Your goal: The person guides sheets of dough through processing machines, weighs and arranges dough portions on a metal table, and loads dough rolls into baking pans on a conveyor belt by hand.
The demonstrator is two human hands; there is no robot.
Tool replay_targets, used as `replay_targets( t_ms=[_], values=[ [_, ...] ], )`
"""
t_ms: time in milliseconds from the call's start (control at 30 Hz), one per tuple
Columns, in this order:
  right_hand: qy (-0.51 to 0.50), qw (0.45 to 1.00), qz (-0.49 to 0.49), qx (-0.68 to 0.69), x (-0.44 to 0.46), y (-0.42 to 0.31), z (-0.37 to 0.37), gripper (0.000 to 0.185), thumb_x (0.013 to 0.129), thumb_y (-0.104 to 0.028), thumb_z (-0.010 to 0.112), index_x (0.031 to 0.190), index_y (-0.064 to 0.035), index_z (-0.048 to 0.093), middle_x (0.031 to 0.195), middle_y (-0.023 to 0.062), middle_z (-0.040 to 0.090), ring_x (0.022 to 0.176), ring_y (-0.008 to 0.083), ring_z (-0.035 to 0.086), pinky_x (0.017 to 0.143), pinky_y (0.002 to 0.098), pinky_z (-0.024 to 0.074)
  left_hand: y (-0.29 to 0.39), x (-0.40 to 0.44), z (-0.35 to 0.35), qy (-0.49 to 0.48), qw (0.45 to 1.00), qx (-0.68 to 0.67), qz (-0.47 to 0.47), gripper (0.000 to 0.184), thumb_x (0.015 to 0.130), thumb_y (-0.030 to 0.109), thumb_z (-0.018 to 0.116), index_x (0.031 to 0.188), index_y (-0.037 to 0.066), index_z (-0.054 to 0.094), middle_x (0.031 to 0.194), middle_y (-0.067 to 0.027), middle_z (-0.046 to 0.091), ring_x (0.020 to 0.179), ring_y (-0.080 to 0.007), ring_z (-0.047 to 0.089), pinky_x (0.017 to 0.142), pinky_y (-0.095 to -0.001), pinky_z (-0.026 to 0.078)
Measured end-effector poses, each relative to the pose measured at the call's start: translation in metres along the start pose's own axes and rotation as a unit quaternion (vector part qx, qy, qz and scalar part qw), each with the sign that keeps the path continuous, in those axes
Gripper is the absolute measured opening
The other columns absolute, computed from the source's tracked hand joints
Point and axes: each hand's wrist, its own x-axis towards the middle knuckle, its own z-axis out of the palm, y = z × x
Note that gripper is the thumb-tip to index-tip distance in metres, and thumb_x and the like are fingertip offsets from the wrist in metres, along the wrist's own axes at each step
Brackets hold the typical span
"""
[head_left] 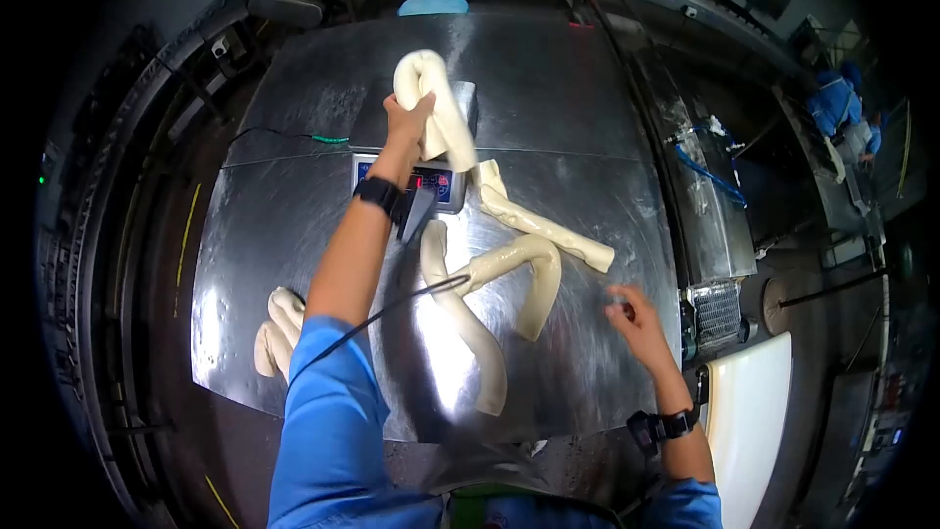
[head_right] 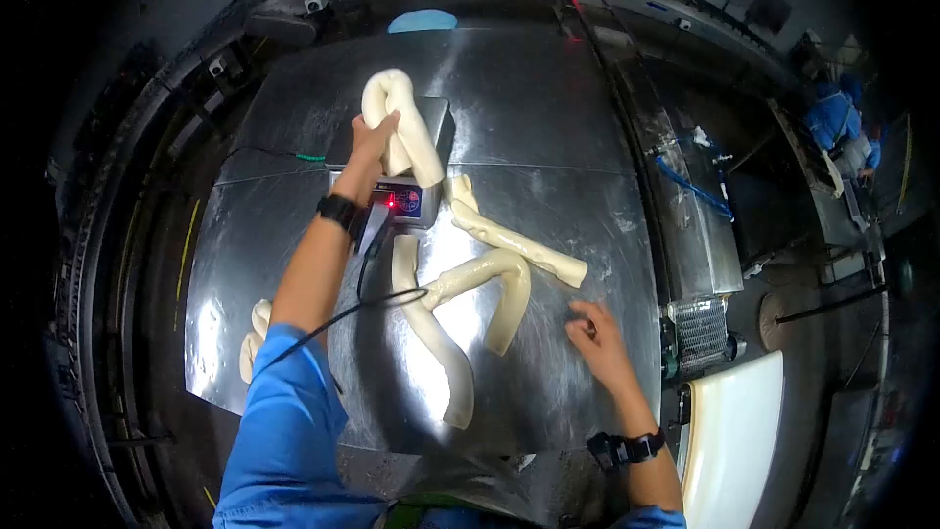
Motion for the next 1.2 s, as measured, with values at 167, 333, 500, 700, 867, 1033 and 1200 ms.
replay_targets(
  t_ms=[167, 333, 500, 700, 867, 1033, 1200],
  values=[
    [-0.010, 0.991, 0.131, -0.036, -0.021, 0.021, -0.014, 0.024, 0.077, -0.009, 0.056, 0.101, -0.0035, 0.054, 0.079, 0.0006, 0.053, 0.070, 0.0075, 0.047, 0.063, 0.0201, 0.0398, 0.002, 0.036, -0.053, -0.082, 0.760, 0.644, -0.034, 0.078, 0.063, 0.062, 0.055, 0.124, 0.015, 0.040, 0.125, -0.0183, 0.032, 0.117, -0.0397, 0.025, 0.092, -0.0485, 0.024],
    [0.010, 0.987, 0.159, 0.010, -0.025, 0.044, -0.024, 0.021, 0.081, -0.013, 0.053, 0.101, -0.0057, 0.054, 0.082, -0.0011, 0.053, 0.073, 0.0072, 0.049, 0.064, 0.0196, 0.0390, 0.026, 0.077, -0.112, -0.071, 0.810, 0.580, 0.055, 0.076, 0.069, 0.065, 0.046, 0.124, 0.013, 0.040, 0.131, -0.0190, 0.029, 0.122, -0.0365, 0.022, 0.097, -0.0471, 0.021],
    [0.020, 0.991, 0.129, 0.037, -0.003, 0.018, -0.011, 0.020, 0.080, -0.010, 0.053, 0.099, -0.0028, 0.054, 0.085, 0.0010, 0.054, 0.071, 0.0072, 0.046, 0.065, 0.0192, 0.0382, 0.075, 0.072, -0.144, -0.003, 0.859, 0.509, 0.059, 0.072, 0.070, 0.061, 0.049, 0.124, 0.013, 0.041, 0.130, -0.0196, 0.029, 0.122, -0.0358, 0.024, 0.096, -0.0439, 0.025],
    [-0.028, 0.995, 0.090, -0.014, 0.034, -0.004, 0.016, 0.024, 0.079, -0.011, 0.054, 0.102, -0.0029, 0.053, 0.088, 0.0032, 0.055, 0.073, 0.0094, 0.048, 0.066, 0.0209, 0.0398, 0.067, 0.060, -0.141, -0.013, 0.858, 0.510, 0.060, 0.070, 0.070, 0.059, 0.050, 0.123, 0.014, 0.042, 0.128, -0.0201, 0.032, 0.121, -0.0360, 0.024, 0.095, -0.0442, 0.027],
    [-0.070, 0.996, -0.028, -0.047, 0.094, -0.019, 0.064, 0.033, 0.076, -0.013, 0.055, 0.107, -0.0028, 0.049, 0.092, 0.0087, 0.053, 0.076, 0.0148, 0.052, 0.069, 0.0249, 0.0423, 0.044, 0.036, -0.108, -0.035, 0.825, 0.561, 0.060, 0.069, 0.071, 0.060, 0.049, 0.122, 0.014, 0.043, 0.127, -0.0206, 0.033, 0.120, -0.0369, 0.026, 0.095, -0.0439, 0.026],
    [0.008, 0.982, -0.143, -0.122, 0.162, -0.027, 0.129, 0.051, 0.071, -0.018, 0.062, 0.117, -0.0041, 0.042, 0.114, 0.0176, 0.041, 0.094, 0.0273, 0.050, 0.078, 0.0303, 0.0425, 0.007, 0.033, -0.084, -0.066, 0.805, 0.590, 0.018, 0.081, 0.066, 0.064, 0.050, 0.127, 0.014, 0.034, 0.126, -0.0169, 0.036, 0.118, -0.0354, 0.029, 0.093, -0.0513, 0.024],
    [0.070, 0.957, -0.210, -0.188, 0.231, -0.059, 0.198, 0.064, 0.065, -0.020, 0.067, 0.122, -0.0121, 0.038, 0.122, 0.0203, 0.034, 0.103, 0.0367, 0.039, 0.089, 0.0392, 0.0345, -0.065, 0.040, -0.071, -0.062, 0.828, 0.520, 0.201, 0.085, 0.063, 0.035, 0.068, 0.125, -0.003, 0.024, 0.121, -0.0229, 0.039, 0.110, -0.0357, 0.041, 0.091, -0.0371, 0.034]
  ],
)
